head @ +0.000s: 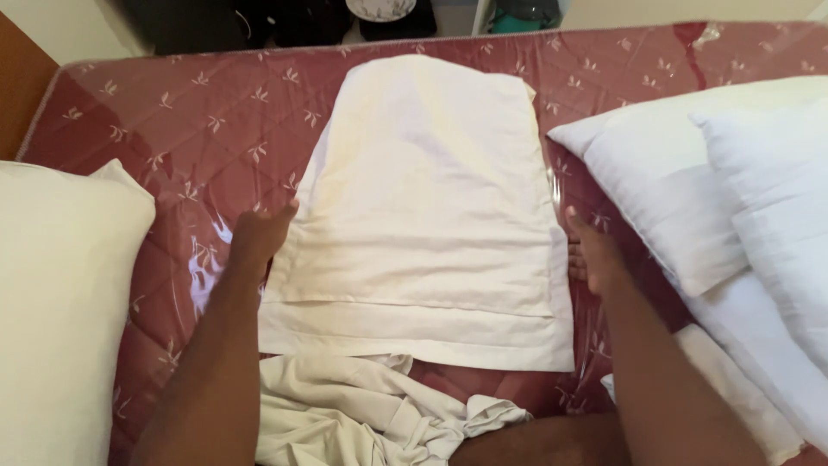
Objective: The person unfolds a white bed sheet on a bed, smooths it out, and then folds it into a compact rectangular shape. The person then places the folded sheet on top of a stack of other folded sheets.
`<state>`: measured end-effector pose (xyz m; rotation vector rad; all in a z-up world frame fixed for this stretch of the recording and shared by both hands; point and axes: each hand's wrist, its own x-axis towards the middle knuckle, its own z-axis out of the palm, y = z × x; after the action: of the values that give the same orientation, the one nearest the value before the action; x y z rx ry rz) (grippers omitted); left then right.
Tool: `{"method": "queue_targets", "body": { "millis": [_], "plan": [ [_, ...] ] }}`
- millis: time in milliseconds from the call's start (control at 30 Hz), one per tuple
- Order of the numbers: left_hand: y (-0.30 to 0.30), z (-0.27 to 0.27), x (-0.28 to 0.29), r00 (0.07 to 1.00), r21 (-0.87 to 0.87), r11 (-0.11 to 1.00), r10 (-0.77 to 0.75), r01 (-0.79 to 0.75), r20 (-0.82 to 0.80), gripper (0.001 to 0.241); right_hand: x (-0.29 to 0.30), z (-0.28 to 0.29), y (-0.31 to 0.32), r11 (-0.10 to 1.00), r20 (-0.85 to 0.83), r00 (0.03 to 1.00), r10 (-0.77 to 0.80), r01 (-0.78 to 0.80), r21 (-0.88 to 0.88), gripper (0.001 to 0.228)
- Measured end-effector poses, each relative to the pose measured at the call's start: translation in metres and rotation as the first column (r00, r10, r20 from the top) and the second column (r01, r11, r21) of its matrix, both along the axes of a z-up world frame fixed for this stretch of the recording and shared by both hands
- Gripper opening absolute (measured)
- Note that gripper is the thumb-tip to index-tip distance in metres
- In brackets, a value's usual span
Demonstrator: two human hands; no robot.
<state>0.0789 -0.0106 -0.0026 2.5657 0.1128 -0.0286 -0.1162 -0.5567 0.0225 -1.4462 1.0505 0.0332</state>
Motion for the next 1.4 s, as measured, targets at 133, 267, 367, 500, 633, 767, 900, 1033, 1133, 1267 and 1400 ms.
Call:
{"method": "queue_targets", "body": {
  "millis": [133,267,367,500,633,767,900,1033,1133,1267,1400],
  "plan": [
    [-0.020,0.026,0.012,0.993,-0.188,0.980,0.046,-0.066,-0.108,0.073,0.011,0.010,-0.003,0.998,-0.017,0.998,0.056,-0.056,-0.003,0.079],
    [-0.023,-0.018,0.052,0.995,-0.494,0.869,-0.068,0.022,-0.074,0.053,0.025,-0.003,-0.018,0.986,0.018,0.987,0.159,-0.158,-0.056,0.069],
    [-0.023,0.002,0.048,0.986,-0.679,0.729,-0.033,-0.087,-0.161,0.035,0.032,-0.015,-0.032,0.985,0.069,0.983,0.167,-0.163,-0.062,0.062],
    [-0.020,0.037,0.047,0.918,-0.733,0.618,-0.044,-0.284,-0.393,0.044,0.039,0.006,-0.030,0.986,0.027,0.986,0.162,-0.163,0.044,0.062],
    [-0.039,0.053,0.060,0.889,-0.722,0.608,-0.057,-0.330,-0.454,0.054,0.064,0.011,-0.037,0.985,0.011,0.994,0.105,-0.105,0.140,0.065],
    [-0.041,0.017,0.101,0.930,-0.574,0.781,0.023,-0.246,-0.368,0.068,0.090,-0.012,-0.058,0.977,0.105,0.981,0.162,-0.175,0.125,0.049],
    [-0.044,0.001,0.114,0.951,-0.709,0.659,0.030,-0.250,-0.308,0.073,0.103,-0.045,-0.079,0.997,0.171,0.983,0.063,-0.070,0.037,0.030],
    [-0.054,0.049,0.096,0.879,-0.564,0.712,0.158,-0.418,-0.451,0.088,0.098,-0.018,-0.056,0.992,0.276,0.958,0.077,-0.100,0.071,0.036],
    [-0.059,0.053,0.106,0.882,-0.743,0.572,-0.068,-0.348,-0.466,0.086,0.103,0.026,-0.031,0.996,0.139,0.988,0.061,-0.070,0.061,0.051],
    [-0.066,0.049,0.122,0.915,-0.457,0.857,0.040,-0.238,-0.401,0.093,0.134,-0.005,-0.060,0.990,0.122,0.983,0.139,-0.137,-0.024,0.053],
    [-0.074,0.022,0.147,0.940,-0.521,0.817,0.070,-0.246,-0.333,0.071,0.158,-0.016,-0.073,0.888,-0.096,0.972,0.216,-0.236,-0.395,0.052]
  ]
}}
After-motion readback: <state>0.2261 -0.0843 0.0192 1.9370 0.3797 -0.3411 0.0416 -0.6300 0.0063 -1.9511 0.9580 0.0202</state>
